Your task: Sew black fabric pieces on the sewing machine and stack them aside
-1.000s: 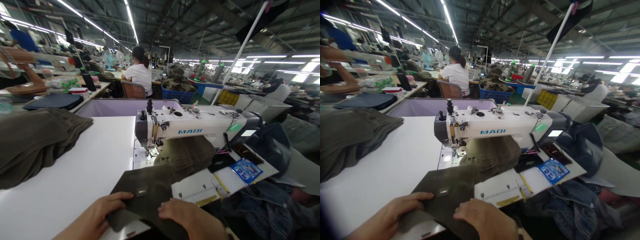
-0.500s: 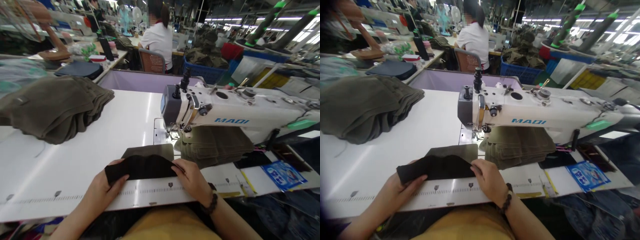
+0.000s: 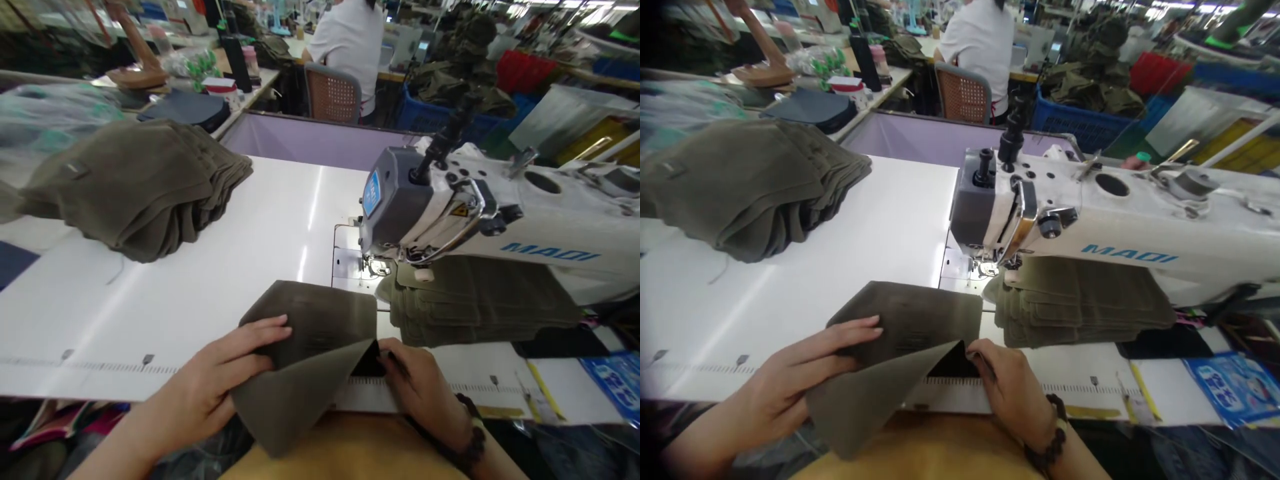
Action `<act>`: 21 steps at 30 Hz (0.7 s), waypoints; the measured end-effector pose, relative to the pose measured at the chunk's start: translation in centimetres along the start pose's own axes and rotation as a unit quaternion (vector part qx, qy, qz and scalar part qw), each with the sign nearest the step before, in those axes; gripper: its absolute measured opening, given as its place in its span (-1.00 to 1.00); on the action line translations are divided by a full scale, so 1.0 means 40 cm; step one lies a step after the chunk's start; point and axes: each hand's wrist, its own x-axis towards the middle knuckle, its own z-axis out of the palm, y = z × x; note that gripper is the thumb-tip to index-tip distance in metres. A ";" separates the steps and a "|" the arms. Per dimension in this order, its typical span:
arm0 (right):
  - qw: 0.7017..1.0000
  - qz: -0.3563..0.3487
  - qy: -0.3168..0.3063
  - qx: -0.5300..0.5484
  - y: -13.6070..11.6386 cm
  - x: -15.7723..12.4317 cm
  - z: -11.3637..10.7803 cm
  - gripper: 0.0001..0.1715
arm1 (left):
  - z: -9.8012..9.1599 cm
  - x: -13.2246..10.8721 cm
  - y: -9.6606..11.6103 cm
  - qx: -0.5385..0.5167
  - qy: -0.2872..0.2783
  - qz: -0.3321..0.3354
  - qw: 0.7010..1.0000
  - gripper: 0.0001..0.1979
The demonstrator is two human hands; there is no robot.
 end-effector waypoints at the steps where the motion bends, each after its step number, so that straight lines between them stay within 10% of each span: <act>1: 1.000 0.005 0.003 -0.011 -0.001 0.001 0.001 -0.79 | 0.005 -0.002 -0.014 0.030 0.004 -0.015 0.999 -0.73; 11: 0.997 0.075 0.020 -0.025 -0.016 0.038 0.009 -0.83 | 0.058 0.022 -0.041 0.005 0.099 -0.153 0.983 -0.74; 16: 0.988 0.077 0.126 0.051 0.007 0.023 0.027 -0.34 | 0.092 0.036 -0.048 -0.018 0.182 -0.234 0.955 -0.45; 21: 0.992 0.078 0.101 0.022 0.016 0.024 0.031 -0.73 | 0.092 0.030 -0.058 0.072 0.161 -0.163 0.971 -0.70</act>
